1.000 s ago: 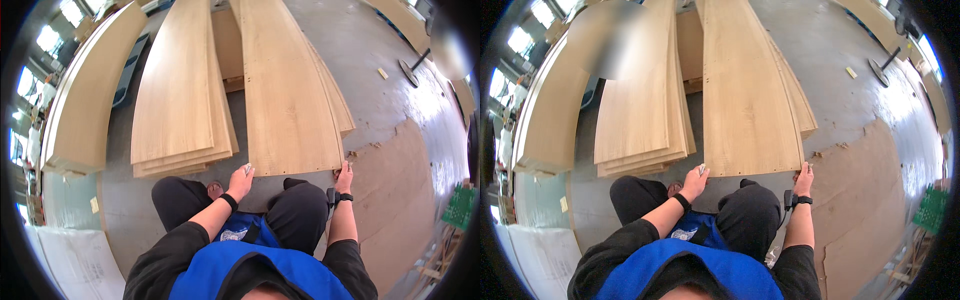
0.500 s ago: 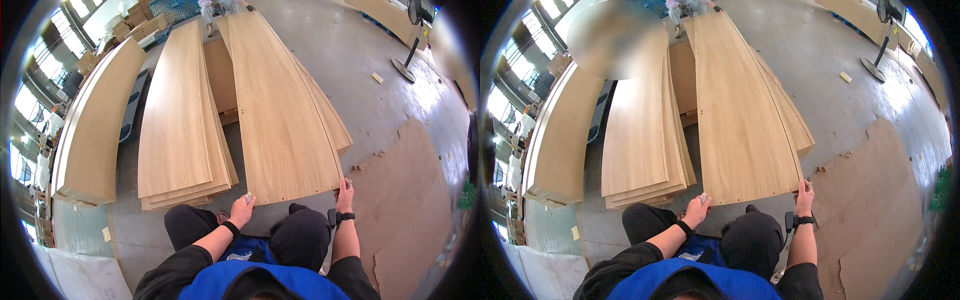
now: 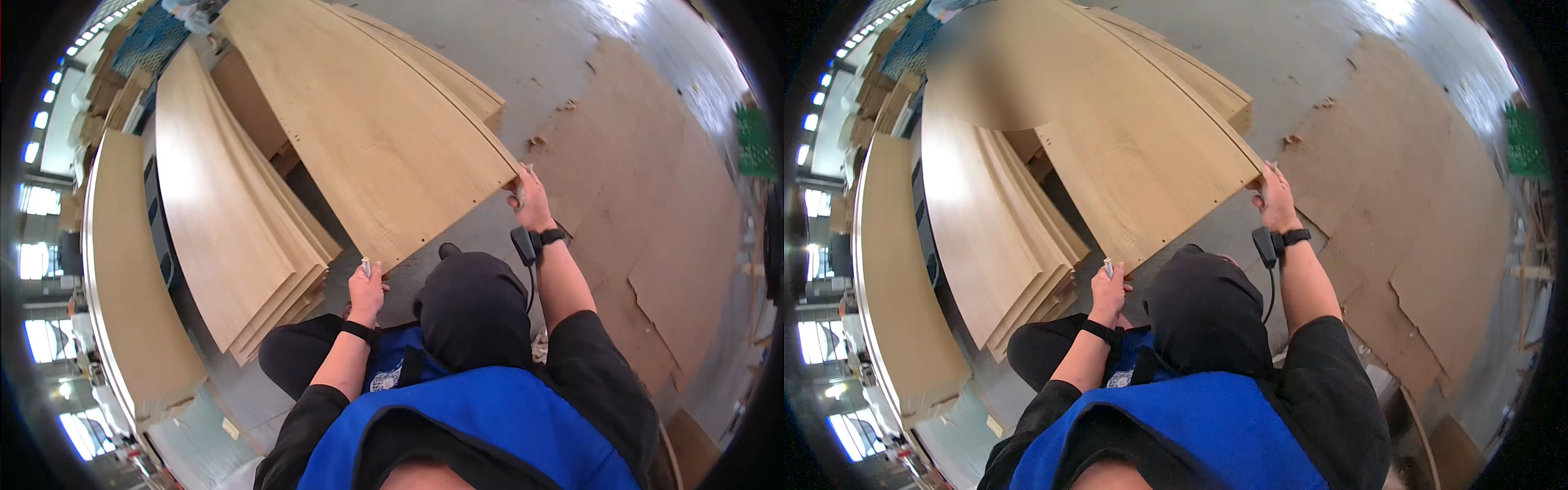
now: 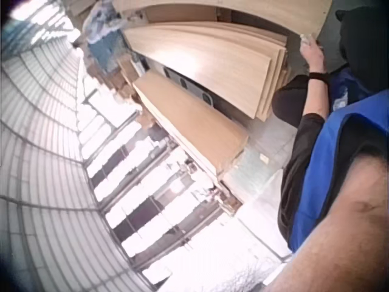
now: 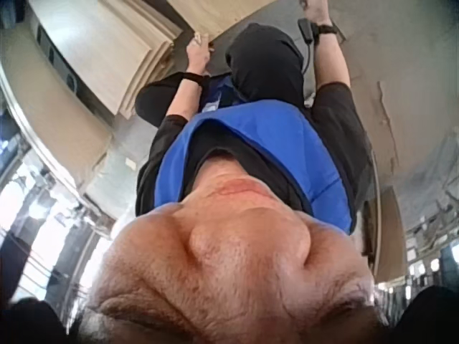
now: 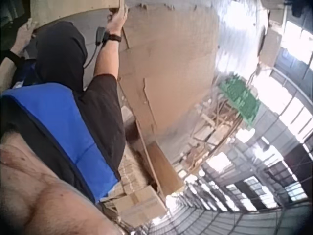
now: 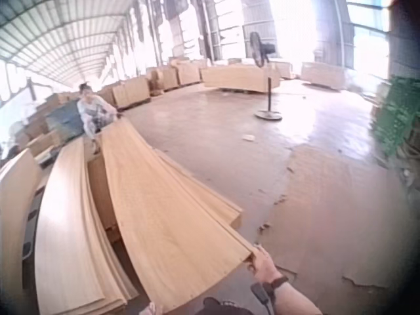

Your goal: Marking and scraping the edges of wooden panels in a furniture manufacturing facility.

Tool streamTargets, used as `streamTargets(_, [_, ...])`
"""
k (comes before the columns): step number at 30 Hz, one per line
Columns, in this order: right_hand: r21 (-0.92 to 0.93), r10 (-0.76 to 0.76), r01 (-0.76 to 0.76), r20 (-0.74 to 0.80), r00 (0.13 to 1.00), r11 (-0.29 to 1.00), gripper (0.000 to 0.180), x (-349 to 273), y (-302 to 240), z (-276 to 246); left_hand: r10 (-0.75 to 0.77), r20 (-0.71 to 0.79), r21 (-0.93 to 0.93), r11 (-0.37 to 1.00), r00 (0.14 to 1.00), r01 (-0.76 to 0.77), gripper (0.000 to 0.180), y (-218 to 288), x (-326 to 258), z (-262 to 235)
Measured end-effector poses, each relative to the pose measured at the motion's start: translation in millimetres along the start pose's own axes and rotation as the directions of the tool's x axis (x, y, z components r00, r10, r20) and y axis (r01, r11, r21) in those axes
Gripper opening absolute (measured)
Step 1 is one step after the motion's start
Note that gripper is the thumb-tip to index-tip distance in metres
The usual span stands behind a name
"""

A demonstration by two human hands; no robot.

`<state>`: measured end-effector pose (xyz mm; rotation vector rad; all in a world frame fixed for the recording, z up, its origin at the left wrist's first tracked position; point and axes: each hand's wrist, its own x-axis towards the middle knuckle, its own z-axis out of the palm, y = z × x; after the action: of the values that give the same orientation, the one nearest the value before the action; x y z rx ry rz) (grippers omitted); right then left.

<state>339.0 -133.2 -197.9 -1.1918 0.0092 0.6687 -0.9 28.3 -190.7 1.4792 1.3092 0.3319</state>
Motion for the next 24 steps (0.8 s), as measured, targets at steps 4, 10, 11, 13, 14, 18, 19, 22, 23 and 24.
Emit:
streamTargets(4, [0.062,0.083,-0.089,0.09,0.992,0.994,0.047,11.5,-14.4,-12.6,-0.006,0.04,-0.015,1.0,0.999,0.007,0.028,-2.6,4.5,15.2])
streamTargets(10, [-0.3,-0.047,0.056,0.038,0.998,0.952,0.039,14.7,-27.0,15.0,-0.048,0.01,-0.065,0.997,0.999,0.048,0.025,-7.6,3.6,8.8])
streamTargets(11, [-0.274,-0.095,0.111,0.07,0.993,0.955,0.036,14.2,-32.4,17.9,-0.052,-0.003,-0.076,0.996,0.999,0.052,0.025,-6.5,3.8,7.3])
streamTargets(13, [-0.258,-0.142,0.167,0.116,0.983,0.952,0.034,8.9,-49.7,30.7,-0.061,0.049,-0.127,0.99,0.997,0.066,0.025,-3.3,3.6,7.0])
streamTargets(14, [-0.315,-0.214,0.239,0.113,0.97,0.918,0.033,2.8,-65.2,41.3,-0.064,0.038,-0.143,0.987,0.997,0.069,0.025,6.9,0.6,6.3])
streamTargets(18, [-0.43,-0.339,0.394,0.2,0.919,0.813,0.032,-10.6,-110.5,65.5,-0.094,0.132,-0.184,0.976,0.987,0.117,0.025,33.0,-8.1,4.1])
streamTargets(19, [-0.45,-0.369,0.436,0.232,0.9,0.78,0.033,-14.5,-121.0,70.9,-0.097,0.155,-0.173,0.977,0.983,0.123,0.025,35.9,-8.1,5.2])
streamTargets(22, [-0.508,-0.491,0.582,0.316,0.812,0.635,0.036,-31.1,-162.0,101.8,-0.053,0.224,-0.248,0.963,0.973,0.11,0.026,54.7,-12.3,6.6])
streamTargets(23, [-0.509,-0.494,0.593,0.331,0.804,0.624,0.036,-35.1,-172.7,109.3,-0.047,0.221,-0.265,0.958,0.974,0.107,0.026,56.5,-11.1,10.1])
streamTargets(24, [-0.518,-0.522,0.631,0.361,0.773,0.577,0.036,-38.6,-182.7,114.9,-0.023,0.271,-0.295,0.95,0.962,0.106,0.027,56.6,-9.1,16.0])
